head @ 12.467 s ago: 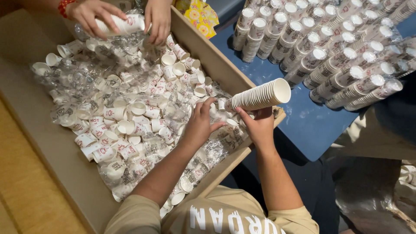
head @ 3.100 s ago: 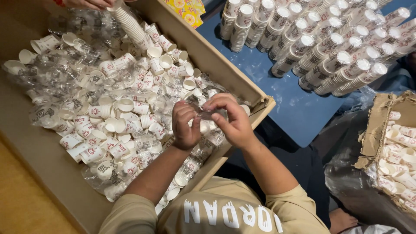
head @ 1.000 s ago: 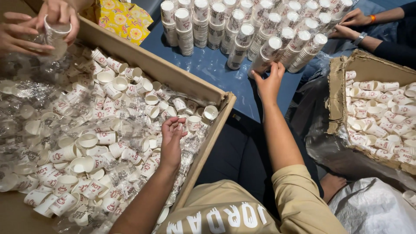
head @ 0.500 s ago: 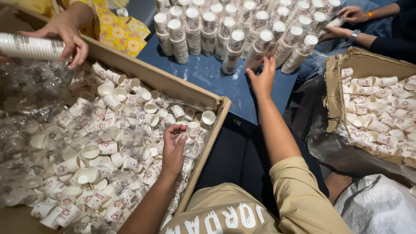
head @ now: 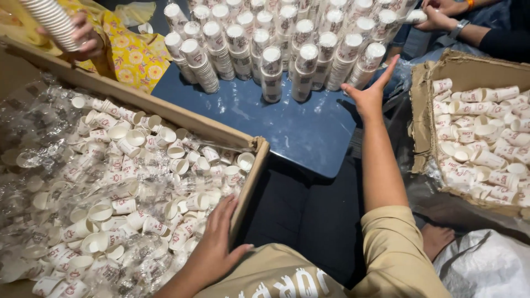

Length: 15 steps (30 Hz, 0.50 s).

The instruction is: Sorting and stacking small paper cups from bulk containers in a manual labor setting.

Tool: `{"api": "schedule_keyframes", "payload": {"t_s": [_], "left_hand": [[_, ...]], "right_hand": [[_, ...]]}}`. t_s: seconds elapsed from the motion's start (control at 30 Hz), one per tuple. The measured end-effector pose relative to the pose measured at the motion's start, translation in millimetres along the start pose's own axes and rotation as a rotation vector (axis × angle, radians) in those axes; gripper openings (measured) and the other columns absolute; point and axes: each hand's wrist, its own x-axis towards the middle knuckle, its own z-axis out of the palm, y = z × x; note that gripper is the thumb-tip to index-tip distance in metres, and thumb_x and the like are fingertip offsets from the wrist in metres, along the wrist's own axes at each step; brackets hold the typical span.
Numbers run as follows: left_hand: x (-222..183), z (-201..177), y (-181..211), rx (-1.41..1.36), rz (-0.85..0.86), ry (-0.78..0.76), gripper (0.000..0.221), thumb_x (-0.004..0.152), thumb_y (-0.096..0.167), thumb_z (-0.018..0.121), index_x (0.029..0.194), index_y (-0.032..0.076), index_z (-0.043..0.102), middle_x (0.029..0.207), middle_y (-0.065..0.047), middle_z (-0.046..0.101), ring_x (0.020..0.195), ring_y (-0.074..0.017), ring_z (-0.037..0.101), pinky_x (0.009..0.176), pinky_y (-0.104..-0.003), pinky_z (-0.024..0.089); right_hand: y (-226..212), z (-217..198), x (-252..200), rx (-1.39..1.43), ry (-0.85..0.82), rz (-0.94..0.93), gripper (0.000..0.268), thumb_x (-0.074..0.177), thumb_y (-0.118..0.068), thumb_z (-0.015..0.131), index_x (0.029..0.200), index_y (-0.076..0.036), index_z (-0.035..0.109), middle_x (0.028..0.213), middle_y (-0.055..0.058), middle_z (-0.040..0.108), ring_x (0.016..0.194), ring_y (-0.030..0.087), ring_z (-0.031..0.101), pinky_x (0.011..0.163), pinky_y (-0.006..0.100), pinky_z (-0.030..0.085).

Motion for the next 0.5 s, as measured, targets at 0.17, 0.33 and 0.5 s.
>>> {"api": "schedule_keyframes", "payload": {"t_s": [0.17, 0.33, 0.5], "left_hand": [[-23, 37, -52, 0.289, -0.228, 0.213, 0.097, 0.077, 0.033, 0.079, 0.156, 0.009, 0.029, 0.157, -0.019, 0.032, 0.142, -0.0412, 0.037, 0.113, -0.054, 0.035], [-43, 35, -89, 0.198, -0.543, 0.433, 0.090, 0.088, 0.037, 0.069, 0.158, 0.000, 0.027, 0.158, -0.027, 0.034, 0.141, -0.0453, 0.042, 0.113, -0.061, 0.033], [-54, -7, -104, 0.396, -0.349, 0.703, 0.087, 0.081, 0.032, 0.071, 0.152, -0.005, 0.038, 0.150, -0.032, 0.043, 0.140, -0.0468, 0.045, 0.118, -0.058, 0.036]], "right_hand": [[19, 6, 27, 0.078, -0.042, -0.008, 0.155, 0.072, -0.018, 0.109, 0.169, -0.018, -0.011, 0.177, 0.022, -0.002, 0.166, 0.036, 0.012, 0.137, 0.047, 0.021], [22, 17, 55, 0.144, -0.070, -0.009, 0.151, 0.069, -0.015, 0.105, 0.169, -0.016, -0.008, 0.178, 0.020, 0.005, 0.165, 0.034, 0.021, 0.136, 0.045, 0.026], [59, 32, 78, -0.015, -0.015, -0.117, 0.150, 0.069, -0.014, 0.106, 0.169, -0.012, -0.005, 0.177, 0.021, 0.003, 0.165, 0.036, 0.012, 0.135, 0.047, 0.021]]}}
